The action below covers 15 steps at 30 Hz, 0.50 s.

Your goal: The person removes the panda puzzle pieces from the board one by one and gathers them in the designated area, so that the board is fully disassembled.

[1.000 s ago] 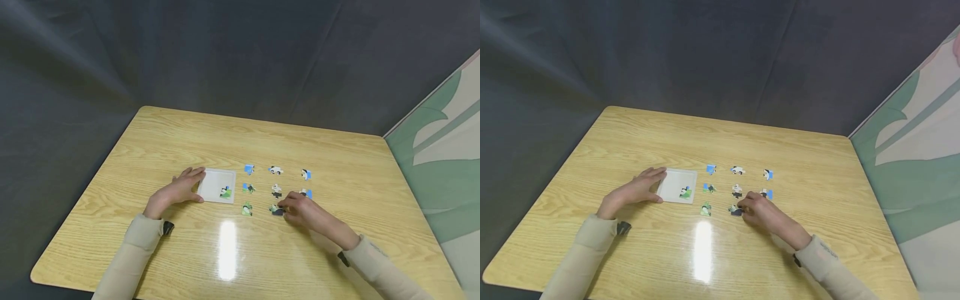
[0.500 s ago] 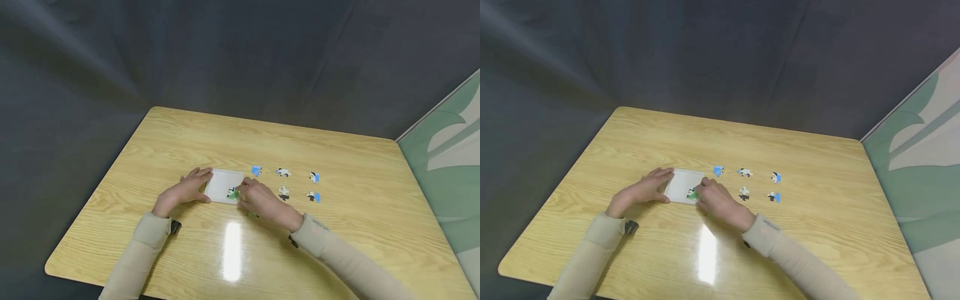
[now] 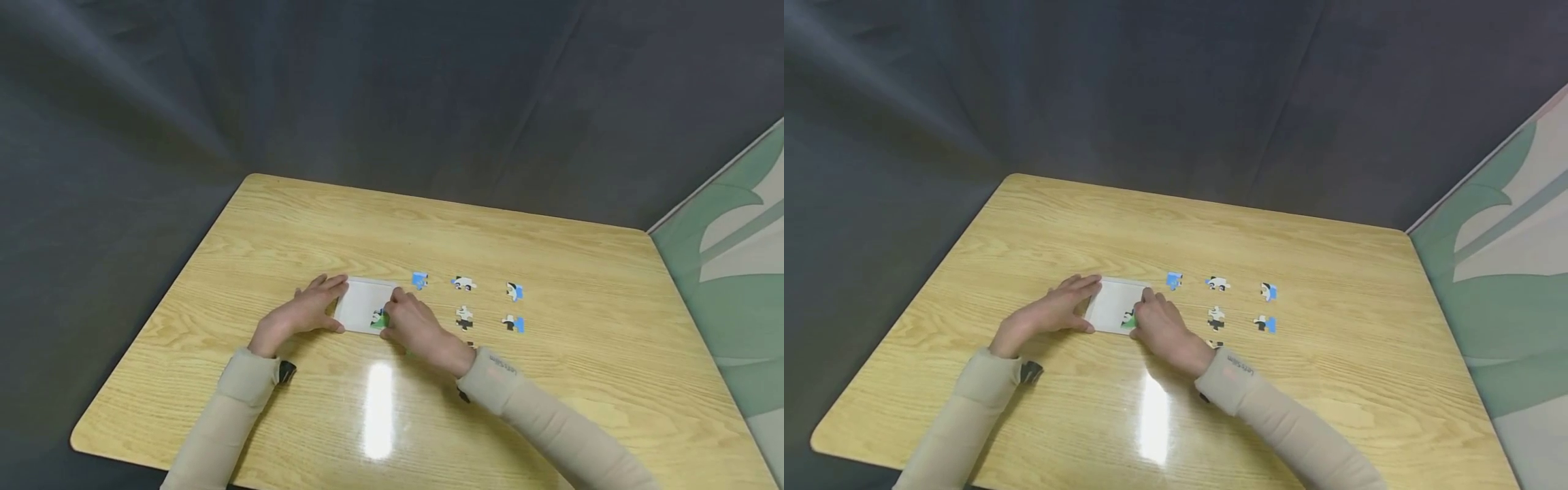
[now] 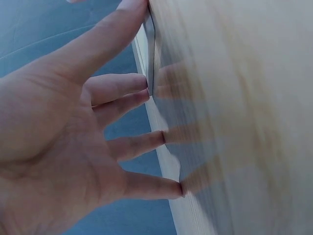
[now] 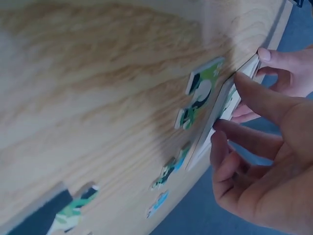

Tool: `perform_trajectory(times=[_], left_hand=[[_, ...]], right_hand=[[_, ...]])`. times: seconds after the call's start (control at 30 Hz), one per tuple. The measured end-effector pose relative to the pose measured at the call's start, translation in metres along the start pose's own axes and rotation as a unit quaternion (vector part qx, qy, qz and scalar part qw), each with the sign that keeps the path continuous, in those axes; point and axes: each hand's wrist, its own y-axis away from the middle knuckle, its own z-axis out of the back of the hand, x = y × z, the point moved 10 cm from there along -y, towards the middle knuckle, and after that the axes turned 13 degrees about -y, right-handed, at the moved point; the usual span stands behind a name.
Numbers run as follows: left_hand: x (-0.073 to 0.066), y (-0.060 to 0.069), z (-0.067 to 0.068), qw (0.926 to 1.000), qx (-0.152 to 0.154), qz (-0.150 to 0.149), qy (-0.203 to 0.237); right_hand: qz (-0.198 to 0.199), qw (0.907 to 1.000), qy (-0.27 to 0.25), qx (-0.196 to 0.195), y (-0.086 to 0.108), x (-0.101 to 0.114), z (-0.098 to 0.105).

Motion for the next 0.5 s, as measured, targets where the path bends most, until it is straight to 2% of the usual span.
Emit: perform_trajectory(times=[0.2,0.5], left_hand=[[0.002,0.002,0.0,1.0,-0.003,0.003,0.0],[0.007,0.003,0.002,0.9998,-0.013,0.011,0.006]], right_hand=[[0.007,0.9994,-0.033,-0.003,-0.003,0.003,-0.003],[0.004,0.9974,-0.072,-0.01,-0.012,-0.004,-0.001]])
